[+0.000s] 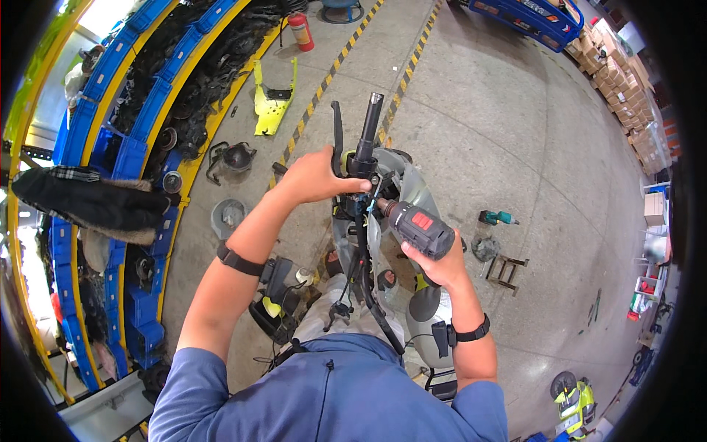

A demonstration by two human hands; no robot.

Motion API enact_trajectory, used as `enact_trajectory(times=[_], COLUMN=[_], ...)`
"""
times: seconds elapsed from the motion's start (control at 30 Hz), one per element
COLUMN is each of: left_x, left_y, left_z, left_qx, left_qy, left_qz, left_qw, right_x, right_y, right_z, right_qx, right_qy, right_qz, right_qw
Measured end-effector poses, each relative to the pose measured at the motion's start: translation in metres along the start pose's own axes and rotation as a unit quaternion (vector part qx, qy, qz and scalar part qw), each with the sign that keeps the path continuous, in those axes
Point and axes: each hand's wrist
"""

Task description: Disassembling and reassembling the front casing and handle assembly of an electric scooter using an electric drill.

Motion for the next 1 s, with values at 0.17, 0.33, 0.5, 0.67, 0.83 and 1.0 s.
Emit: enact_trajectory(times=[0.17, 0.33, 0.5, 0.67, 0.83, 1.0], left_x=[-0.011, -0.015, -0.013, -0.012, -0.012, -0.007], left_y=[-0.06, -0.038, -0.04, -0.037, -0.037, -0.039], left_z=[-0.044, -0.067, -0.068, -0.066, -0.067, -0.07], left_qx=[0.273, 0.263, 0.235, 0.215, 0.224, 0.242], left_qy=[0.003, 0.067, 0.125, 0.095, 0.095, 0.132], left_qz=[-0.045, -0.017, -0.028, 0.007, 0.003, -0.009], left_qw=[0.961, 0.962, 0.964, 0.972, 0.97, 0.961], right_x=[0.009, 0.014, 0.009, 0.008, 0.012, 0.012], right_y=[-0.021, -0.024, -0.025, -0.032, -0.026, -0.026], right_z=[-0.005, -0.008, -0.02, -0.018, -0.018, -0.019], right_qx=[-0.029, -0.057, -0.063, -0.009, 0.024, 0.015], right_qy=[0.012, 0.016, 0.021, 0.022, 0.03, 0.025], right_qz=[0.003, -0.019, -0.014, 0.024, 0.045, 0.055], right_qw=[1.0, 0.998, 0.998, 0.999, 0.998, 0.998])
Point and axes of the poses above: each hand's wrist, its own x-axis away from the middle knuckle, its own z-axis out of the back of the hand, y = z × x, and after that the axes turned 5 degrees about y, right-handed
